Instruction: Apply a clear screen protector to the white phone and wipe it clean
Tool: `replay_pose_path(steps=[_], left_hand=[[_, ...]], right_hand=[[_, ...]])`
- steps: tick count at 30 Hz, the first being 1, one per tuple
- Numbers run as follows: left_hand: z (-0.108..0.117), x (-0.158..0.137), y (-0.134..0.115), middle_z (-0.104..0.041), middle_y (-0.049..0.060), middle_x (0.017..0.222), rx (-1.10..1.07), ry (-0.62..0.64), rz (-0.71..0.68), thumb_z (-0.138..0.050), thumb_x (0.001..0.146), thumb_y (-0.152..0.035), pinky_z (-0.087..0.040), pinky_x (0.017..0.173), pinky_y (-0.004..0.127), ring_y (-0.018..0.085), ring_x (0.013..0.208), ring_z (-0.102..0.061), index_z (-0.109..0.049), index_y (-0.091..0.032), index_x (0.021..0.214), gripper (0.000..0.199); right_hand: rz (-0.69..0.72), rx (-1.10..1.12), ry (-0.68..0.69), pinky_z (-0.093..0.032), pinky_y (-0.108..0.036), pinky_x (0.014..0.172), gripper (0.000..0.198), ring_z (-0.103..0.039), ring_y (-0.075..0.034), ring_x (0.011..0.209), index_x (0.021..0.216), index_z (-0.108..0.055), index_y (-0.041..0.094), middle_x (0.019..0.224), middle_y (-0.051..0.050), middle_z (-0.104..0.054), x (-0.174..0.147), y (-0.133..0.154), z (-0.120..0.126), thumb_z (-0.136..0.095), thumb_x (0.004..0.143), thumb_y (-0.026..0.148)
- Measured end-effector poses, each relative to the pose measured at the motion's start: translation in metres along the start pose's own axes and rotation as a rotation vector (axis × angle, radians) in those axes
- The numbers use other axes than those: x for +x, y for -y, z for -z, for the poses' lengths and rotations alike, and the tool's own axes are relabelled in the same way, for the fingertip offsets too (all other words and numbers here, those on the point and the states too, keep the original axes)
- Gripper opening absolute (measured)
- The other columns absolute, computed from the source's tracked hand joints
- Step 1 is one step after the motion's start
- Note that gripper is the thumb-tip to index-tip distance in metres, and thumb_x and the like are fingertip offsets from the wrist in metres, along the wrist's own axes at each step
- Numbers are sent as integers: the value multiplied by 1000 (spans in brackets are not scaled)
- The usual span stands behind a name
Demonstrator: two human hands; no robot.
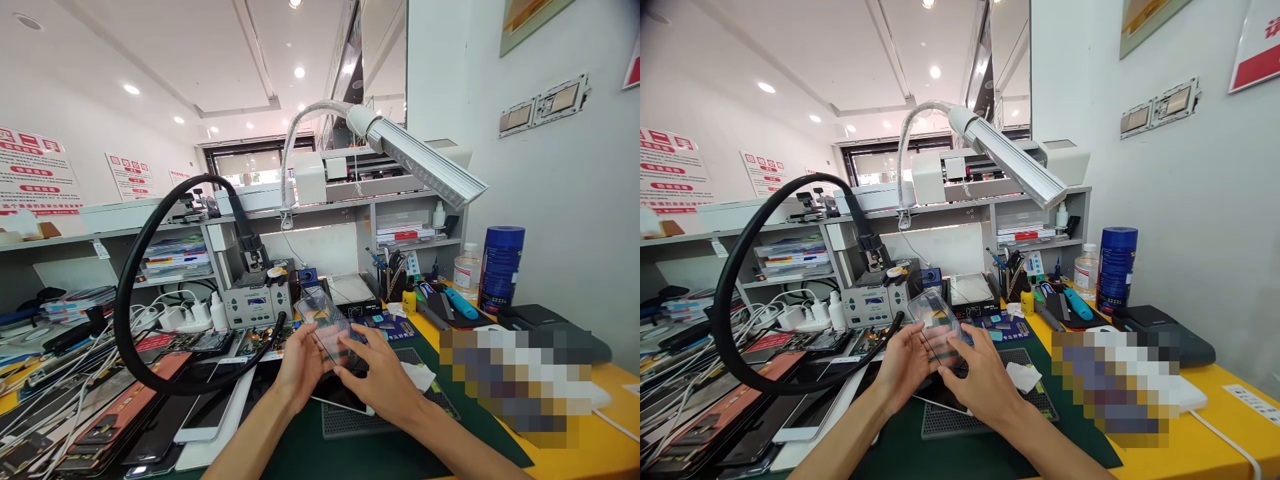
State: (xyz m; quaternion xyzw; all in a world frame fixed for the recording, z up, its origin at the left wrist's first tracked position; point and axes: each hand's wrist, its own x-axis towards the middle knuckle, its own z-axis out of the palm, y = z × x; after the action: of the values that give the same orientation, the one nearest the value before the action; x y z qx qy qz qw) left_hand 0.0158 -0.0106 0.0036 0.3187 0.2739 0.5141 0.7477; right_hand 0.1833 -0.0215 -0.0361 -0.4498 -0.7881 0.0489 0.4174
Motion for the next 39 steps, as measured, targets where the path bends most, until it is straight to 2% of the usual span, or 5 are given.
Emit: replay_pose_path(steps=[12, 16, 23, 32, 39], left_hand=[[4, 3, 3, -72, 17, 104, 297, -101, -132, -65, 83, -23, -54, 82, 37, 25, 90, -69, -70, -10, 102, 24], [7, 3, -1, -72, 17, 103, 302, -66, -166, -68, 82, -25, -56, 76, 35, 22, 80, -69, -72, -10, 100, 23], [8, 3, -1, -72, 14, 92, 292, -30, -186, -68, 82, -24, -57, 70, 34, 18, 70, -66, -73, -10, 94, 19], [4, 0, 0, -70, 14, 93, 304, 9, -203, -69, 82, -27, -56, 72, 35, 18, 71, -63, -73, -10, 95, 21], [7, 0, 8, -68, 9, 85, 416, 46, -124, -72, 79, -26, -54, 75, 36, 17, 71, -62, -69, -13, 86, 16]], right_hand=[[-77, 130, 32, -38, -51, 106, 46, -41, -33, 131, 130, -59, 25, 142, -11, -46, 2, 5, 13, -55, 89, 46], [-281, 404, -39, -51, -39, 85, 40, -58, -28, 110, 119, -64, 22, 123, -11, -62, 12, 0, 22, -51, 90, 47], [-534, 942, 196, -47, -27, 54, 36, -64, -18, 67, 92, -70, 14, 78, -7, -69, 19, -5, 25, -61, 81, 47], [-546, 936, 261, -45, -24, 53, 32, -63, -16, 64, 86, -67, 14, 75, -6, -69, 17, -3, 24, -71, 76, 44], [-527, 946, 155, -46, -25, 57, 34, -63, -19, 77, 94, -71, 14, 85, -10, -72, 18, -4, 27, -70, 79, 44]])
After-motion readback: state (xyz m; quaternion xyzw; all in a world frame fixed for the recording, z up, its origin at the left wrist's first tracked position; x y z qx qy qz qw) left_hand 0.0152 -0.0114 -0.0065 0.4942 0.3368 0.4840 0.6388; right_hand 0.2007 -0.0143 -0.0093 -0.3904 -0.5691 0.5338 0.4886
